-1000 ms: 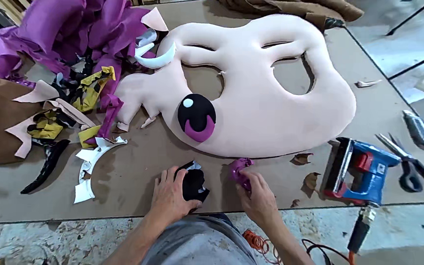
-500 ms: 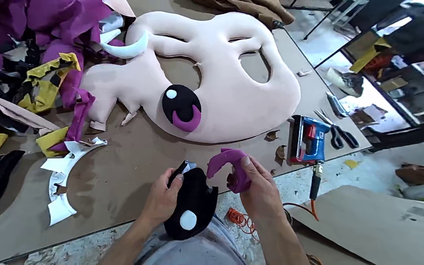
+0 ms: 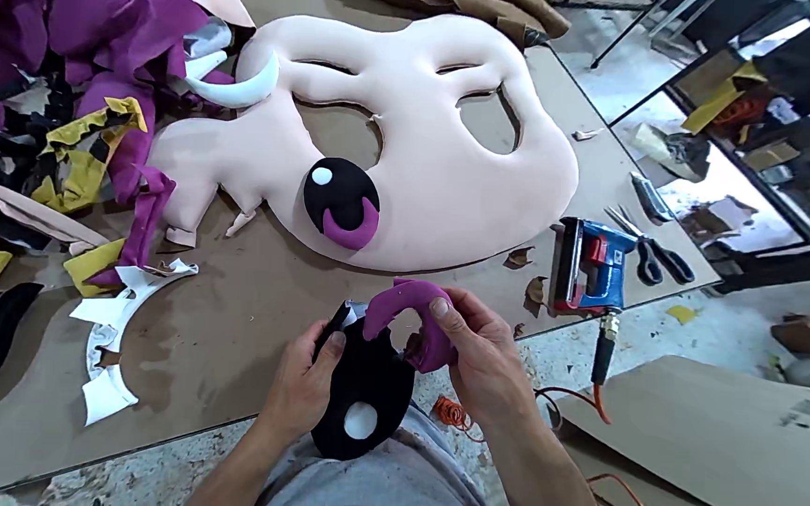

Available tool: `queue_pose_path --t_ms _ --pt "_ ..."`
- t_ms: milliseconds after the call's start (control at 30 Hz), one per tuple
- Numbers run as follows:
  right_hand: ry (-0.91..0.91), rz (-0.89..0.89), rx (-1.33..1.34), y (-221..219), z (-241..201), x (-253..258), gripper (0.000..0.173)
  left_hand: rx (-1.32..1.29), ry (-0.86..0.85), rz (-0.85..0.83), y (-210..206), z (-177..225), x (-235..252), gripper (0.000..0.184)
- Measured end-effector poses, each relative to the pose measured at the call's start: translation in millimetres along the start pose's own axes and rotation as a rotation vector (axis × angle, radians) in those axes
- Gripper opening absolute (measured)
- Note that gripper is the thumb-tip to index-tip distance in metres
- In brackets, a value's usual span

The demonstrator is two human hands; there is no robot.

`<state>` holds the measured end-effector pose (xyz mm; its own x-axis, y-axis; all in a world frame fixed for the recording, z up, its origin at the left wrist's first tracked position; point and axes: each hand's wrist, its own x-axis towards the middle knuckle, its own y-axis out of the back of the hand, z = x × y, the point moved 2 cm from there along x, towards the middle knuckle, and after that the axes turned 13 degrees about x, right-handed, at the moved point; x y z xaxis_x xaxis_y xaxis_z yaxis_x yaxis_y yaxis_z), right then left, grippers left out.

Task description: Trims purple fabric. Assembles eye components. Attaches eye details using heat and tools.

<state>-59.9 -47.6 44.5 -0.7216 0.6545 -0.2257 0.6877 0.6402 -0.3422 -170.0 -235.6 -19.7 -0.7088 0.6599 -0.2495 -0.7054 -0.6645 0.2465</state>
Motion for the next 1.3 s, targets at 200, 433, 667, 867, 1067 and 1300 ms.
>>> queue_pose_path --t_ms 200,433,667,867,1067,1300 --pt "0.287 0.015 -0.183 4 -11 7 0.026 0.045 -0.002 0.044 -4 9 -2 0.033" --pt "0.239 0.087 -0.335 -5 -1 6 0.032 0.396 -0.010 0.122 2 17 9 0.038" --pt "-0.074 -0.097 -0.524 -15 47 27 0.043 0.558 0.008 0.056 17 -16 44 0.033" --pt "-0.104 -0.074 -0.679 -19 83 38 0.037 0.552 -0.278 0.055 5 -20 45 0.056" --pt "-0.022 -0.072 -0.772 -28 76 35 0.035 0.691 -0.216 0.191 -5 -11 45 0.042" --pt "-0.035 -0.141 -0.695 -25 64 36 0.039 0.929 -0.405 0.313 -4 0 53 0.040"
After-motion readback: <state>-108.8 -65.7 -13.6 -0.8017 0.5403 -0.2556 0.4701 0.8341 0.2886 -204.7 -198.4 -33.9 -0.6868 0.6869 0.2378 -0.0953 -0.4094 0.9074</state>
